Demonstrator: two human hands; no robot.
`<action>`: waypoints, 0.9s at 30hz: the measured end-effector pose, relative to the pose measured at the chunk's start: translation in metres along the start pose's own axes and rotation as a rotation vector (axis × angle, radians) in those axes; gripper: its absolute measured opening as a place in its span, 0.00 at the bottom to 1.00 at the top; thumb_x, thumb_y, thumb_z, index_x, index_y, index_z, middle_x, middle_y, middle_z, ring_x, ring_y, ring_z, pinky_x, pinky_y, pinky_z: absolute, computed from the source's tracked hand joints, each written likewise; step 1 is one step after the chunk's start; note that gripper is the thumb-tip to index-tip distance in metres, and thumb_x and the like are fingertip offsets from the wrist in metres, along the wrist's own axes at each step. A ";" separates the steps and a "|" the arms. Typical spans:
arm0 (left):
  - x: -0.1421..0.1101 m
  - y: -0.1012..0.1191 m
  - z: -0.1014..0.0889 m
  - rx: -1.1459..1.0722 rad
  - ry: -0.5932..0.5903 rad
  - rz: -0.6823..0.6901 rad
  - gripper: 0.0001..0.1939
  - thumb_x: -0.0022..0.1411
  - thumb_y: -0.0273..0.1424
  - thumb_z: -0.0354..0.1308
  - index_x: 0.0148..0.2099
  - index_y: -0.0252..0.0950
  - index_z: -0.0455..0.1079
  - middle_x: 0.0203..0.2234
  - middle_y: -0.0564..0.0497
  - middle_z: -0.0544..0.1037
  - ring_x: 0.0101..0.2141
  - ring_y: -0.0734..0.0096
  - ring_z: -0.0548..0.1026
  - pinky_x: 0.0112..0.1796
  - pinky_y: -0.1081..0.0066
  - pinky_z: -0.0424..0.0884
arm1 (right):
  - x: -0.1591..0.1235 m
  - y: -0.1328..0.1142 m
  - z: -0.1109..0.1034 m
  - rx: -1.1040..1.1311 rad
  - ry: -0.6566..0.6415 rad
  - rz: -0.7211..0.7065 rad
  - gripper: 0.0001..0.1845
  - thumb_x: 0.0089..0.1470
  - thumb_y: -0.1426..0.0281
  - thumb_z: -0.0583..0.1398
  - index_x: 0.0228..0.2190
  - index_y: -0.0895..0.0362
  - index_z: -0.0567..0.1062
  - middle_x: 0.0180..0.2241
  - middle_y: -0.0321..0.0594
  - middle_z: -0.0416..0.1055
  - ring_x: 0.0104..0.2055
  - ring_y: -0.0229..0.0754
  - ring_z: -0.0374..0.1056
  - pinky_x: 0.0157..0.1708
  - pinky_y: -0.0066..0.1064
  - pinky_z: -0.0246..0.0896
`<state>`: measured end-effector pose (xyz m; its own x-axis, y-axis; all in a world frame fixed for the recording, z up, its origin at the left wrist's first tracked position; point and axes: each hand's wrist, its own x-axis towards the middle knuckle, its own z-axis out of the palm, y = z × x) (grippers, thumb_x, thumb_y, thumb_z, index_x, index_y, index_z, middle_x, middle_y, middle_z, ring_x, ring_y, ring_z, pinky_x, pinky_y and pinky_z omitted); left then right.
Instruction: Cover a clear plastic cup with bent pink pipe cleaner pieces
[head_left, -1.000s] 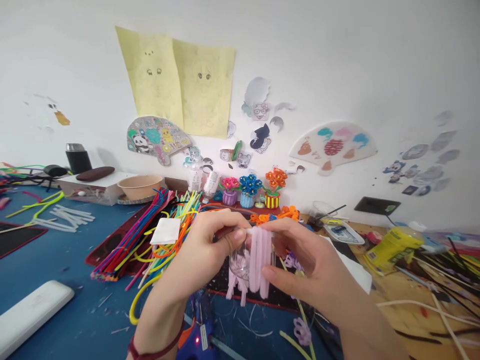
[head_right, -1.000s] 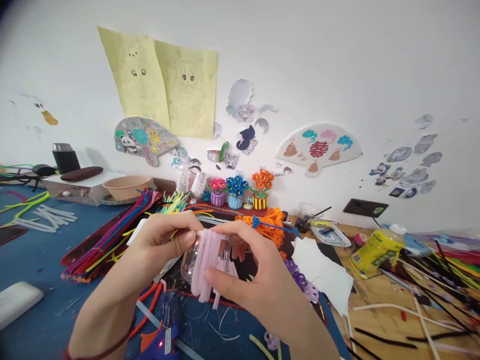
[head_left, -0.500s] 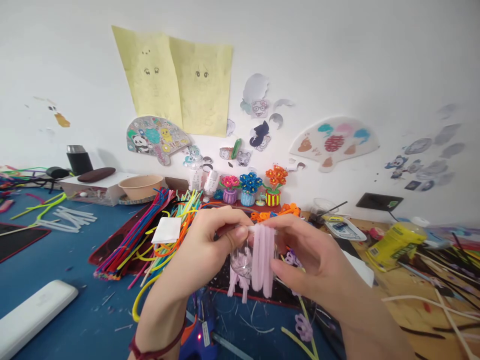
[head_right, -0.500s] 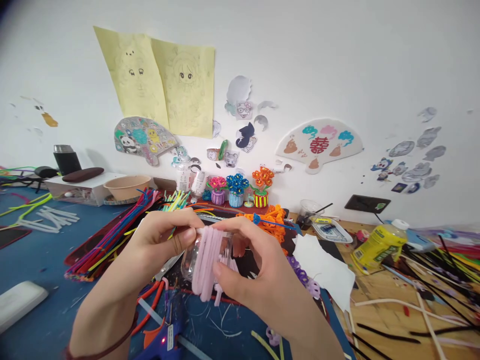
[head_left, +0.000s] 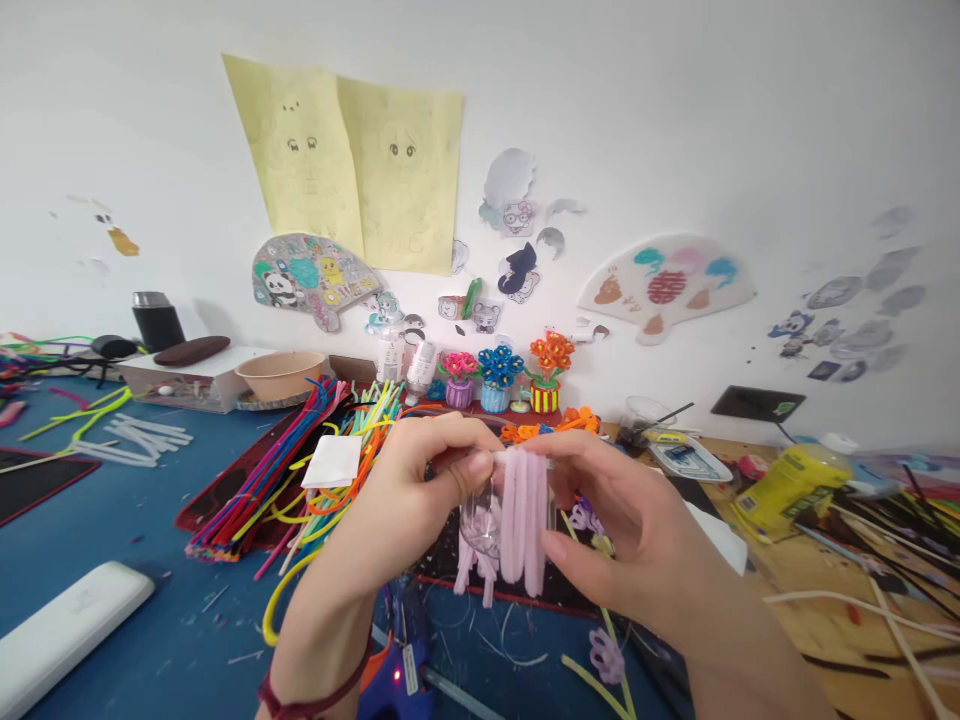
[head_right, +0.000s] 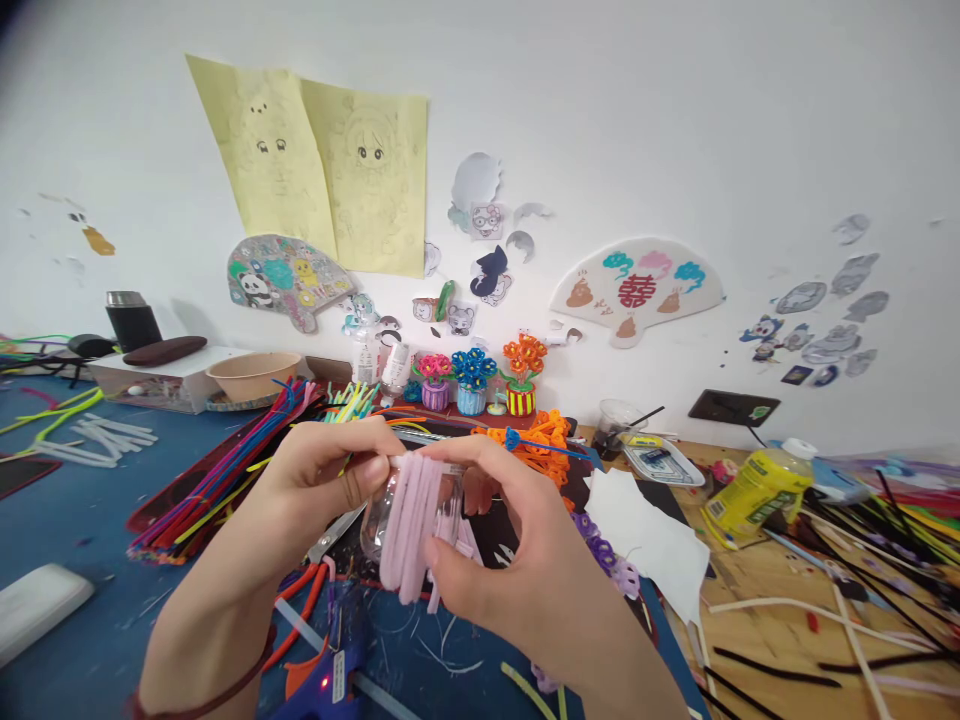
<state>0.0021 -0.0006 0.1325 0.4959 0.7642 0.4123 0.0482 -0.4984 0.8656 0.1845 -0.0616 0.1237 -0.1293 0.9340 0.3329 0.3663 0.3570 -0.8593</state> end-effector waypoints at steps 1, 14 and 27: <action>0.000 0.000 0.000 0.004 0.000 -0.003 0.10 0.59 0.29 0.52 0.27 0.33 0.70 0.19 0.54 0.68 0.22 0.77 0.64 0.24 0.75 0.59 | 0.000 0.000 -0.001 0.001 -0.017 -0.005 0.26 0.44 0.76 0.61 0.47 0.50 0.69 0.39 0.39 0.68 0.39 0.45 0.63 0.40 0.37 0.62; 0.000 0.001 0.001 0.018 0.013 0.001 0.10 0.59 0.30 0.52 0.26 0.33 0.70 0.19 0.54 0.68 0.22 0.76 0.65 0.24 0.75 0.60 | -0.002 -0.003 0.000 -0.018 -0.045 -0.005 0.32 0.40 0.79 0.62 0.49 0.49 0.67 0.41 0.39 0.70 0.42 0.46 0.65 0.44 0.37 0.63; 0.002 0.002 0.004 0.038 0.031 -0.012 0.11 0.57 0.29 0.52 0.25 0.33 0.70 0.18 0.54 0.68 0.22 0.75 0.64 0.24 0.75 0.59 | 0.000 0.000 -0.004 0.061 -0.099 0.038 0.28 0.48 0.66 0.67 0.50 0.48 0.66 0.46 0.39 0.69 0.48 0.48 0.65 0.47 0.38 0.61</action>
<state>0.0068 -0.0020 0.1342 0.4682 0.7823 0.4109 0.0871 -0.5036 0.8595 0.1878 -0.0619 0.1255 -0.2082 0.9423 0.2620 0.3162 0.3183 -0.8937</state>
